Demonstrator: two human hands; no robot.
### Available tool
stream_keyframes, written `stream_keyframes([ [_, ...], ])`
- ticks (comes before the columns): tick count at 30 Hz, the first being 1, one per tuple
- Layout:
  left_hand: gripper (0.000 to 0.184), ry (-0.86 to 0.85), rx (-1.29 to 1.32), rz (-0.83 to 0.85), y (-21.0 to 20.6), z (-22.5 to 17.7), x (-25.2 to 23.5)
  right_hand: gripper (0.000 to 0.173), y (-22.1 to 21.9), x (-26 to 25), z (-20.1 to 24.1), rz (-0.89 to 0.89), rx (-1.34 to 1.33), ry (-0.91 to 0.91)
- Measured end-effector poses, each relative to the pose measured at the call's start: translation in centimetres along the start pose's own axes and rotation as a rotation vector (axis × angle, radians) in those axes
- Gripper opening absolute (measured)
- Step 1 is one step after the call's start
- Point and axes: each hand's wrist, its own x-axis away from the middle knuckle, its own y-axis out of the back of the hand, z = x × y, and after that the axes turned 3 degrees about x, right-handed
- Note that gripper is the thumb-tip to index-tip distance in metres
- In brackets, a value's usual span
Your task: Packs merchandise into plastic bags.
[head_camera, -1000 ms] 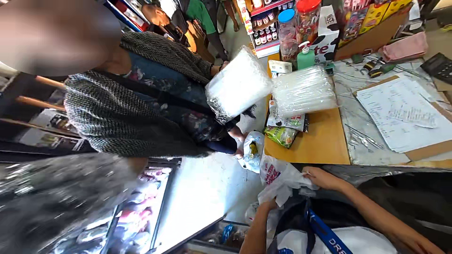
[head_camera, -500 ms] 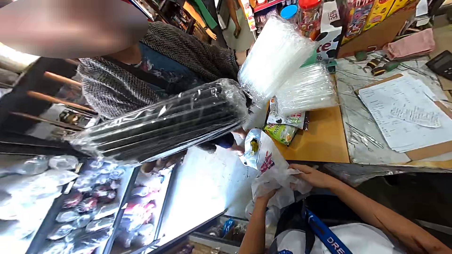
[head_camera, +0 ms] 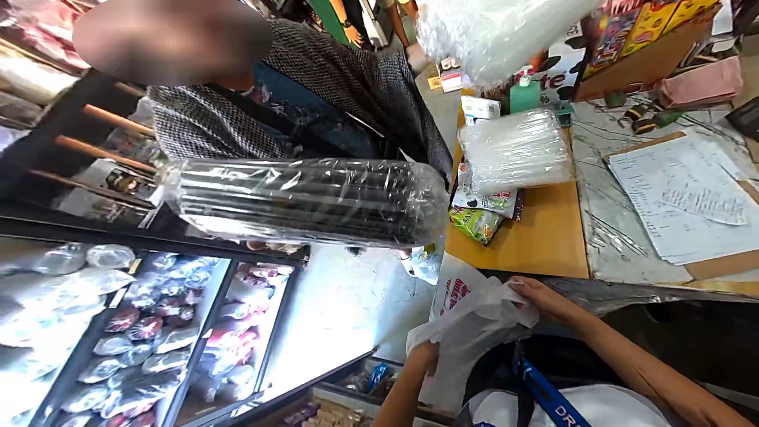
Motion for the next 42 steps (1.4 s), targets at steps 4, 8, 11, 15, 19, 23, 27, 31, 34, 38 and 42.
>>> stream_keyframes([
  [4,0.082,-0.094,0.033,-0.030,1.8,-0.8,-0.8,0.028,1.5,-0.2,-0.4,0.029,0.170,-0.127],
  [8,0.053,-0.079,-0.004,0.057,-0.3,-0.5,-2.6,0.038,3.2,-0.3,-1.5,0.083,0.333,-0.219],
  [11,0.051,-0.064,-0.008,0.111,-1.5,-0.5,-3.1,0.049,3.8,-0.4,-2.8,0.160,0.519,-0.275],
  [15,0.050,-0.070,0.025,0.117,-1.9,-0.8,-3.2,0.050,3.8,-0.5,-3.8,0.235,0.720,-0.314],
  [19,0.053,-0.034,0.068,0.087,-2.0,-1.2,-3.7,0.047,4.1,-0.5,-4.4,0.234,0.751,-0.340],
  [23,0.051,-0.079,0.119,0.028,-1.5,-1.6,-3.9,0.053,3.9,-0.5,-4.3,0.164,0.733,-0.400],
  [27,0.048,-0.155,0.139,-0.063,-0.3,-2.1,-3.9,0.057,4.0,-0.7,-4.7,0.101,0.657,-0.395],
  [31,0.047,-0.165,0.177,-0.106,0.9,-3.2,-2.4,0.060,4.0,-0.6,-4.3,0.146,0.687,-0.379],
  [34,0.047,-0.185,0.185,-0.101,1.1,-3.5,-2.6,0.063,3.9,-0.6,-4.0,0.175,0.714,-0.407],
  [38,0.047,-0.203,0.202,-0.113,1.1,-3.7,-3.0,0.064,3.7,-0.6,-3.9,0.185,0.736,-0.415],
  [42,0.046,-0.203,0.188,-0.114,1.8,-4.3,-2.9,0.063,3.8,-0.6,-4.2,0.181,0.735,-0.419],
])
